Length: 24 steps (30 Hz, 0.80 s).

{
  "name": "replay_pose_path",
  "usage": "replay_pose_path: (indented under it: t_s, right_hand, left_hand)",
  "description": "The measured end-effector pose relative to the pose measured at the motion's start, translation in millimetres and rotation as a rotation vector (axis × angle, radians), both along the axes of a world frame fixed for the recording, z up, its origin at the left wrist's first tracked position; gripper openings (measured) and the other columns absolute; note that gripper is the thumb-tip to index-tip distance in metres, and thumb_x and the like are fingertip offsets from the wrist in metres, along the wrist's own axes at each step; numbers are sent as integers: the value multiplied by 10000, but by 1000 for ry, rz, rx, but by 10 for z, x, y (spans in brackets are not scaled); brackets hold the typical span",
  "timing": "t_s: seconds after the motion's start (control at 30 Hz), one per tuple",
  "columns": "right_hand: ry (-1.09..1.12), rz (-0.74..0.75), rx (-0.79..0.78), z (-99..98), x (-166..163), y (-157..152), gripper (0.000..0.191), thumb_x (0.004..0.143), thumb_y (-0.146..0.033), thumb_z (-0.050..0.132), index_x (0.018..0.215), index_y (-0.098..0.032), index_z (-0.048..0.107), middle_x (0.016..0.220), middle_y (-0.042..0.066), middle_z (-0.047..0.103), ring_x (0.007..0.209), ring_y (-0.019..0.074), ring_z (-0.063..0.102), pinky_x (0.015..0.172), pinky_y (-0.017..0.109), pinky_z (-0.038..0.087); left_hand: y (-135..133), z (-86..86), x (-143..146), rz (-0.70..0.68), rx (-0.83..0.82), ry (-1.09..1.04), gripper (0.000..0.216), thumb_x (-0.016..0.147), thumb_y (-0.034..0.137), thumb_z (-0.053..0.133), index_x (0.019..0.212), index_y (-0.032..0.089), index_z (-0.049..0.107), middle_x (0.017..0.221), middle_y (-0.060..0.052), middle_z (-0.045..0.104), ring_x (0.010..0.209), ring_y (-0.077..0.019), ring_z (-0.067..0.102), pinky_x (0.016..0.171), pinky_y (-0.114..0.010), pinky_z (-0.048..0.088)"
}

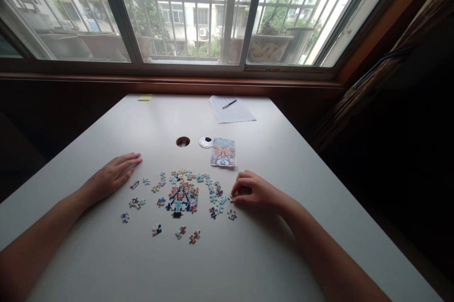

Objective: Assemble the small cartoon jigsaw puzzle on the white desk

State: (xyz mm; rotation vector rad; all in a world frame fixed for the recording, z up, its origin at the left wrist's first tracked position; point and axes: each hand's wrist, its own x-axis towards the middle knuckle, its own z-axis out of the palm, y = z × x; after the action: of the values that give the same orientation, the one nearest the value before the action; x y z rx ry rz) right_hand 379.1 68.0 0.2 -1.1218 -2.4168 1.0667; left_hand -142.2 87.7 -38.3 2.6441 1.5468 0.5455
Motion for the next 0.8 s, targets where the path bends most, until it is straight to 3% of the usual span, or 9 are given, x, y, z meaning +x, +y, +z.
replay_pose_path:
  t_s: [0.8]
  right_hand:
    - [20,14,13,-5,19,-6,244,888,-483,726,976,-260,769,1002,63,658,1010,232,593,898,377,491]
  left_hand:
    - [-9,21,16,5,-11,21,470,1025,434,390,1406,232,576,1512,-68,522,1425,-278,451,1206,-483,392]
